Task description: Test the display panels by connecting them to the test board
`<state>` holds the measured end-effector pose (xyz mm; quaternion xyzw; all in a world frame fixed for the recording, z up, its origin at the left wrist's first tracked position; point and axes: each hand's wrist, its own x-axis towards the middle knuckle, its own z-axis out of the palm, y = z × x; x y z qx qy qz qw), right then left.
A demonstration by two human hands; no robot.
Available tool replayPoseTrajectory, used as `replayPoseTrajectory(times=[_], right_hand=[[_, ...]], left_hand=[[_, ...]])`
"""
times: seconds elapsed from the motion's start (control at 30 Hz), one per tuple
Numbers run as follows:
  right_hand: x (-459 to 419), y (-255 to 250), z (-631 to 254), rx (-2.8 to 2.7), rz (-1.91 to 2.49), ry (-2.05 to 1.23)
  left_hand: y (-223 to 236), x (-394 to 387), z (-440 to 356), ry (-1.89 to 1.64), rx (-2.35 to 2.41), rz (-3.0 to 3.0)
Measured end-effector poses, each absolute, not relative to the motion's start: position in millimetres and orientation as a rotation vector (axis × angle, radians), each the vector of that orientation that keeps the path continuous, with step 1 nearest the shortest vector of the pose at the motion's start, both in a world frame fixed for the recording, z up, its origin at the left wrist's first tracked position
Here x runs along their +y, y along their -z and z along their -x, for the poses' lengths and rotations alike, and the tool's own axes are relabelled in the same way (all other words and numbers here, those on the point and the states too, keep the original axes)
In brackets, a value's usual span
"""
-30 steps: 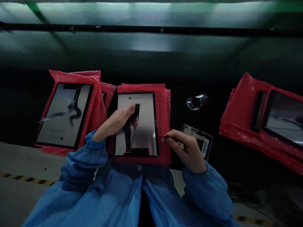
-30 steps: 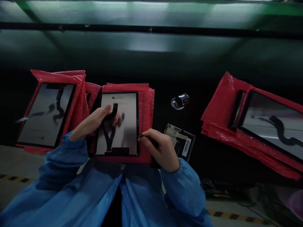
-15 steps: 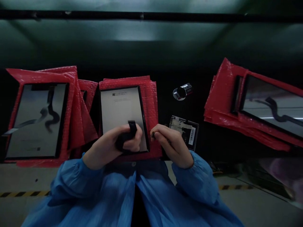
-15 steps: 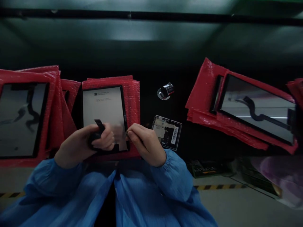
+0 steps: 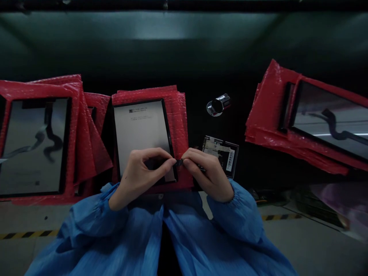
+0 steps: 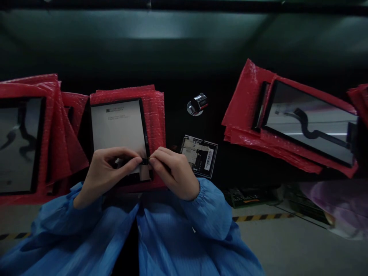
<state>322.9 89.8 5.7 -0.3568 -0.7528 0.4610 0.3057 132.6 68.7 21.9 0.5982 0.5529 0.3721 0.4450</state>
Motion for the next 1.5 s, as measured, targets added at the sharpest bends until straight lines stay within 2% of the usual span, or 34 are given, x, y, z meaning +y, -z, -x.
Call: replayPoseTrajectory(times=[1.07,1.33,1.43,1.5], right_hand=[[91,-1,-316,-1.979,0.91,-1.222],[82,18,-292,-1.737,1.048,-0.898],[88,5,-304,-1.88,1.136,-0.812],[91,-13,-315,-1.912,1.253,-0.62]], left_hand=[[-18,65,-135,-0.854,1.386,-1.513],[-17,62,-133,-0.869,1.436,-1.658],[-26,45,-104,-0.838,1.735,-1.724],[-27,26,-76,-0.692,2.004,-1.648]])
